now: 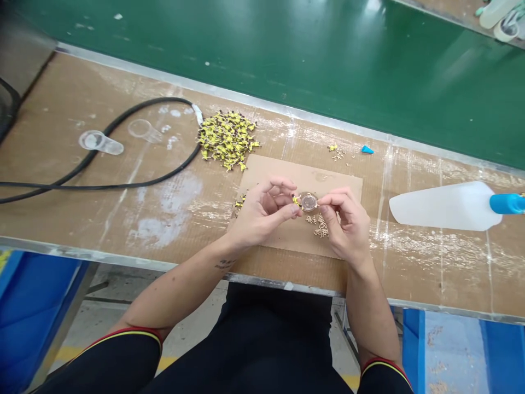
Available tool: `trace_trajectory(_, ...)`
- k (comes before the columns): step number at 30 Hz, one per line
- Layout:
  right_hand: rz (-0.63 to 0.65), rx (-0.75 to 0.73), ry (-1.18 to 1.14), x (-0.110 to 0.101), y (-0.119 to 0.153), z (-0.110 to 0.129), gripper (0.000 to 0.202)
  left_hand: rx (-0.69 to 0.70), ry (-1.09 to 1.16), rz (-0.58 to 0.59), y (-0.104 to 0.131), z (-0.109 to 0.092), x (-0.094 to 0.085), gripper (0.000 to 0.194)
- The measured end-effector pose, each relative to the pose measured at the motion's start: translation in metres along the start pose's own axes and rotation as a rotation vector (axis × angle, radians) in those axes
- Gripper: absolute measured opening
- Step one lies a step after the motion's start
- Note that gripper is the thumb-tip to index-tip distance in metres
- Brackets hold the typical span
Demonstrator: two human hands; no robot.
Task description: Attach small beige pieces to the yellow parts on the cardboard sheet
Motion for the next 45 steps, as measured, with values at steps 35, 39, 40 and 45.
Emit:
trace_trajectory(35, 0.037, 0.012, -0.164, 0.016, 0.009, 0.007, 0.007, -0.051, 0.019, -0.047, 0.004, 0.006, 0.0, 0.026)
trace_trajectory(39, 0.035, -0.011, -0.218, 0.022, 0.01, 0.008, 0.008, -0.069, 0.012, -0.06, 0.005, 0.007, 0.001, 0.025)
trace_trajectory(40, 0.031, -0.021, -0.227, 0.022, 0.01, 0.009, 0.009, -0.065, 0.019, -0.056, 0.005, 0.007, 0.002, 0.024)
trace_trajectory(45, 0.014, -0.029, -0.224, 0.023, 0.009, 0.009, 0.01, -0.045, 0.098, -0.037, 0.005, 0.007, 0.003, 0.016)
Point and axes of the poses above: each hand's wrist, its own y-axis away from the middle knuckle, its own x-axis out of the palm, z = x × y, the point moved 2 cm from there along -y, towards the middle knuckle, and after that the axes turned 8 degrees about y, right-handed, at the moved point
